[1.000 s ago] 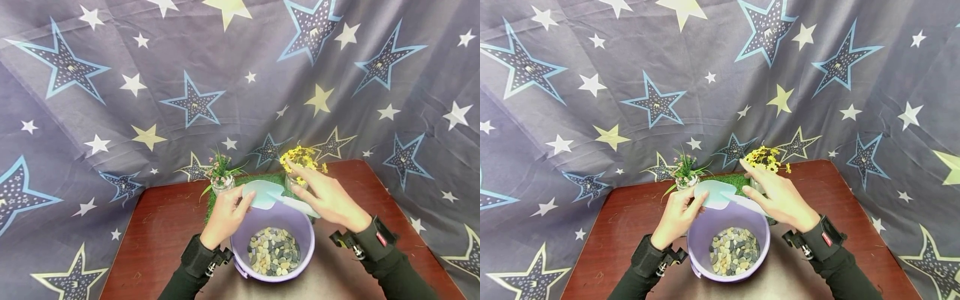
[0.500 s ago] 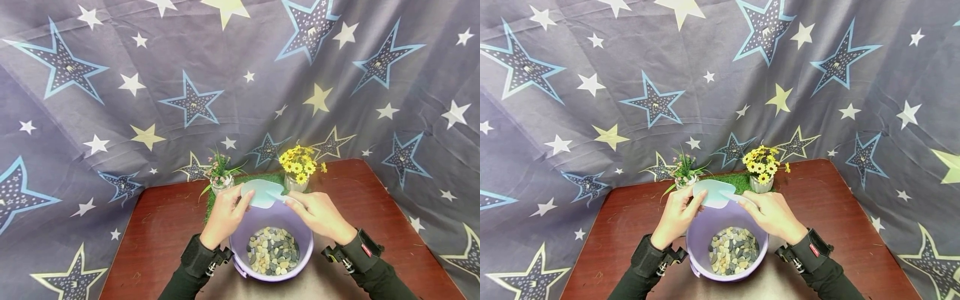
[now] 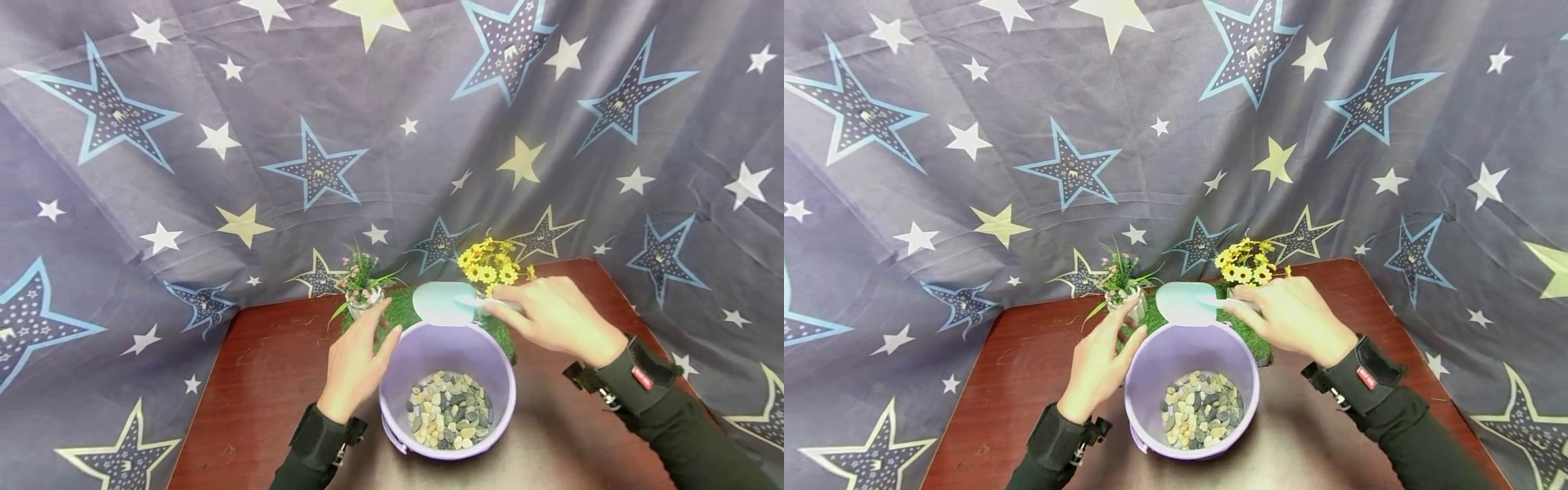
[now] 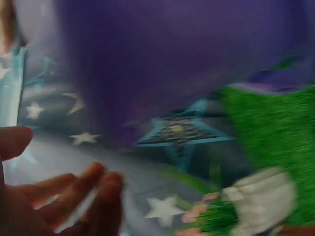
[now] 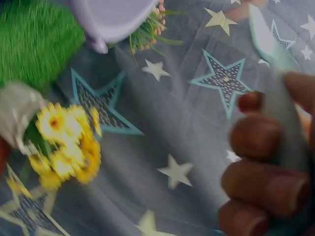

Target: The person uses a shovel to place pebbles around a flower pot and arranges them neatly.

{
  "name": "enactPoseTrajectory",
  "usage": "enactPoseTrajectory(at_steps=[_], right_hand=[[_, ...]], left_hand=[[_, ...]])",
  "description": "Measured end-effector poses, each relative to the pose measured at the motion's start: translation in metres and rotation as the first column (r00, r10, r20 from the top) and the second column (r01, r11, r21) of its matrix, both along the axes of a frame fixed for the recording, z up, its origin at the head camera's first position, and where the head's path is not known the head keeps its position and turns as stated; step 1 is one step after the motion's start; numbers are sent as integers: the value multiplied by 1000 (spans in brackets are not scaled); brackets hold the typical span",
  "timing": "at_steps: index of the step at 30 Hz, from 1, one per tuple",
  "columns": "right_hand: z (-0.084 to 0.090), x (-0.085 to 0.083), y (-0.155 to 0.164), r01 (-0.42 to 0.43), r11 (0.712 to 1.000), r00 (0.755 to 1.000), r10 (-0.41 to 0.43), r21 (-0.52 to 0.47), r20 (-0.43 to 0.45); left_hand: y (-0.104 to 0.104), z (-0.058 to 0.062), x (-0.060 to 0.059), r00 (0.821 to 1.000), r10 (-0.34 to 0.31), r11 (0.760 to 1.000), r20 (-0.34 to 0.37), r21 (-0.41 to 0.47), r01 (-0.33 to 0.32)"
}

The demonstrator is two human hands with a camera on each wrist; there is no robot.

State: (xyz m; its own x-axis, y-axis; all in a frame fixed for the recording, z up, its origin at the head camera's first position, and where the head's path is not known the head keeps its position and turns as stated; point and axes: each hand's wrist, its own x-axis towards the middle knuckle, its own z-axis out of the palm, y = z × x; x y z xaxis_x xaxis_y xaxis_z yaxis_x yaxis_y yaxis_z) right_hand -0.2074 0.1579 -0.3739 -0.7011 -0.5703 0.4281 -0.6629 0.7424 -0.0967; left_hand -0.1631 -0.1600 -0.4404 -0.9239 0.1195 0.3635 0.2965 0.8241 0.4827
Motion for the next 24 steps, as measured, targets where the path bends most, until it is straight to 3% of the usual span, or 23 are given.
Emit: enactPoseTrajectory(at_steps=[3,5,8,11,16,19,24], right_hand=[[19,3,0,-7,994,1000,7,107,3],[28,6,-5,-1,982,1000,-2,187,14],[31,11,-20,14,955,1000,-12,296,-9],[22,14,-38,42,918,995,-3,395,-98],[0,18,-68,130,828,979,-21,546,-200],[-15,20,-83,160,774,973,-18,612,-231],[-39,19,-102,157,728,978,-22,667,-206]], left_hand=[[-7,-24,6,990,40,999,139,-42,-34],[-9,-37,10,976,9,1000,218,-9,-7],[-11,-49,12,968,-65,995,243,95,42],[-13,-51,13,967,-110,982,232,173,70],[-13,-49,13,967,-121,980,226,181,80],[-12,-50,13,966,-124,979,228,186,82],[-8,-54,13,964,-133,977,232,196,88]])
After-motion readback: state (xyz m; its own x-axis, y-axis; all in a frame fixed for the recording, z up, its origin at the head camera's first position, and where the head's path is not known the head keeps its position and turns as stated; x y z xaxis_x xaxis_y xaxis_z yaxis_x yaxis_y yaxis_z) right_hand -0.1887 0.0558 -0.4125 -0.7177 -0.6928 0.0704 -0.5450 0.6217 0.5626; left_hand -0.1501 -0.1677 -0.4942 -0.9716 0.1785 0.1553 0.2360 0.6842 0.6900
